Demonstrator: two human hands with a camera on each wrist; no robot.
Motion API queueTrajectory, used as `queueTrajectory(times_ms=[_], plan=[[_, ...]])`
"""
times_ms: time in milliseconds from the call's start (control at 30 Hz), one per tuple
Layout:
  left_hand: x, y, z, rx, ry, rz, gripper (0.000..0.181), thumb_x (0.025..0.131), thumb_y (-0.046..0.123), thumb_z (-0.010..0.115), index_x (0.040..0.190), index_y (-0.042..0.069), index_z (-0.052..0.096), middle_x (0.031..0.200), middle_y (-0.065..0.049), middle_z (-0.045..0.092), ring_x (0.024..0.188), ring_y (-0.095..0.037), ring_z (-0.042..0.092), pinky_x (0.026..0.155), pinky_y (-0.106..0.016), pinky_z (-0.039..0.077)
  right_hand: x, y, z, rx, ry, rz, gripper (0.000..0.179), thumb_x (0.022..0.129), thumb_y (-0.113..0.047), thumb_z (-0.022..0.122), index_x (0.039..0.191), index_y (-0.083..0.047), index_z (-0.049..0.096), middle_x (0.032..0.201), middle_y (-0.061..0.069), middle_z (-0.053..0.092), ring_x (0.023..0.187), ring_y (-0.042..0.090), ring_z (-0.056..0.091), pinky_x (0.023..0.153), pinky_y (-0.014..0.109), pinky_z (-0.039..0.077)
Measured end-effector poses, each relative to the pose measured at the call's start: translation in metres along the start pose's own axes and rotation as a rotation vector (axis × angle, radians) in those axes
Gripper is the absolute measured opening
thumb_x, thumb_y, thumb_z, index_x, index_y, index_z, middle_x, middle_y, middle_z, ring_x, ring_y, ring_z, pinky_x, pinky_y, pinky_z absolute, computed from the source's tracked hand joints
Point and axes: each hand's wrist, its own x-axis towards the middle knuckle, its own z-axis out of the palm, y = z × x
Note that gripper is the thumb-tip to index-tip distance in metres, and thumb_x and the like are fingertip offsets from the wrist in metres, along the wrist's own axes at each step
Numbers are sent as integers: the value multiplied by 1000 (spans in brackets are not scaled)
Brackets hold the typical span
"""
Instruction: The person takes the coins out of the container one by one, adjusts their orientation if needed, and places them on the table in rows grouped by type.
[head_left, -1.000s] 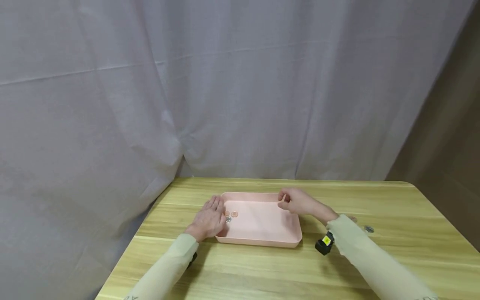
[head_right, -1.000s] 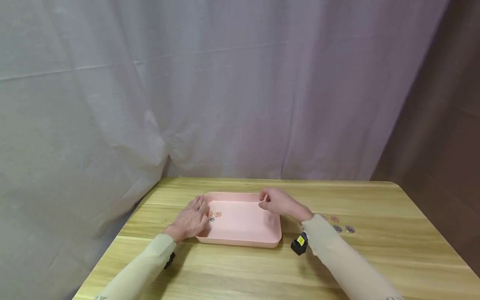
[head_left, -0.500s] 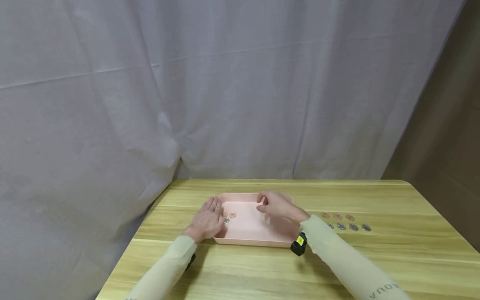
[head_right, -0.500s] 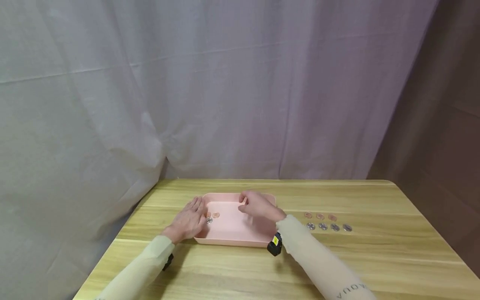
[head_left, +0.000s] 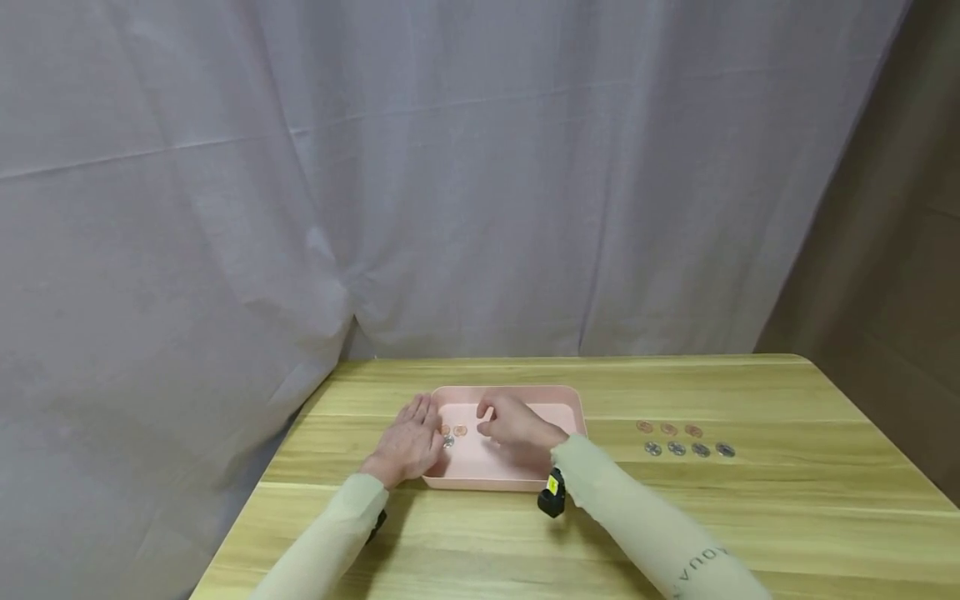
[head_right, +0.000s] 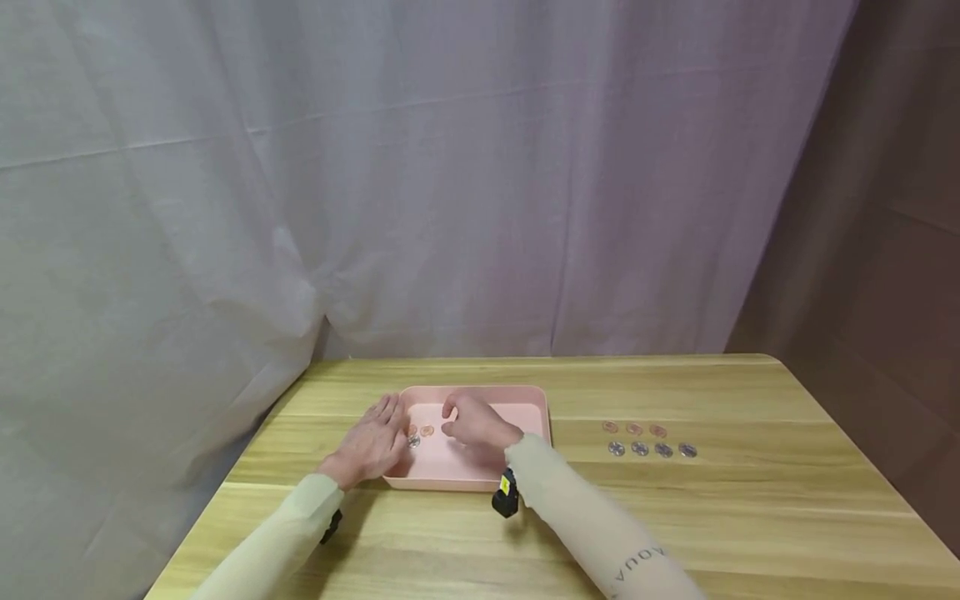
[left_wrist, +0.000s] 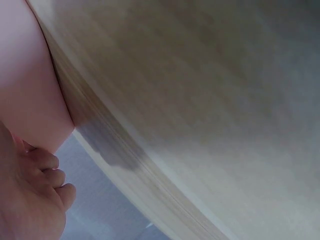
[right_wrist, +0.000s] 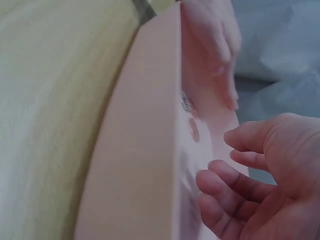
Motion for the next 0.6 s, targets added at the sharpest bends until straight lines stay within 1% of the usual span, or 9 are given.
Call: queueTrajectory(times_ms=[67,133,233,333,400,500,600], plan=[[1,0,0,-4,4,-2,61,104,32,28,153,-4,24,161,-21,23,151,-35,20,125,-45,21,3,-1,7,-12,-3,-13,18,88,-5,63,104,2,58,69,3,63,55,11,58,49,21,48],[1,0,1,-7,4,-2,61,104,31,29,153,-4,24,161,-21,23,151,-35,20,125,-45,21,6,-2,14,-14,-9,-17,19,88,-5,62,105,1,58,68,1,62,53,10,56,48,20,46],[1,-1,1,-14,3,3,61,103,31,29,153,-4,24,161,-22,24,151,-36,20,125,-46,21,10,-5,24,-36,-14,7,20,89,-7,62,108,-1,57,66,1,62,53,11,57,48,22,46],[1,-1,1,-10,-8,4,61,103,31,28,153,-4,23,161,-21,23,151,-35,19,125,-45,20,13,-8,31,-73,-7,39,22,92,-11,62,112,-5,58,68,3,63,58,14,57,53,25,47],[1,-1,1,-11,-7,5,62,103,31,28,153,-4,23,161,-21,23,151,-35,19,125,-45,20,14,-9,34,-106,2,56,22,94,-14,62,114,-7,58,74,5,64,65,17,59,61,30,49],[1,-1,2,-11,-2,3,62,102,31,28,153,-4,23,161,-22,23,151,-36,20,125,-45,21,15,-10,36,-160,10,67,25,94,-16,60,118,-10,59,94,9,69,87,23,64,81,39,54],[2,-2,2,-18,5,4,62,102,31,30,152,-5,25,161,-22,24,151,-36,21,125,-46,22,16,-11,36,-184,2,74,30,95,-16,59,124,-11,60,118,11,69,114,29,62,102,45,49]])
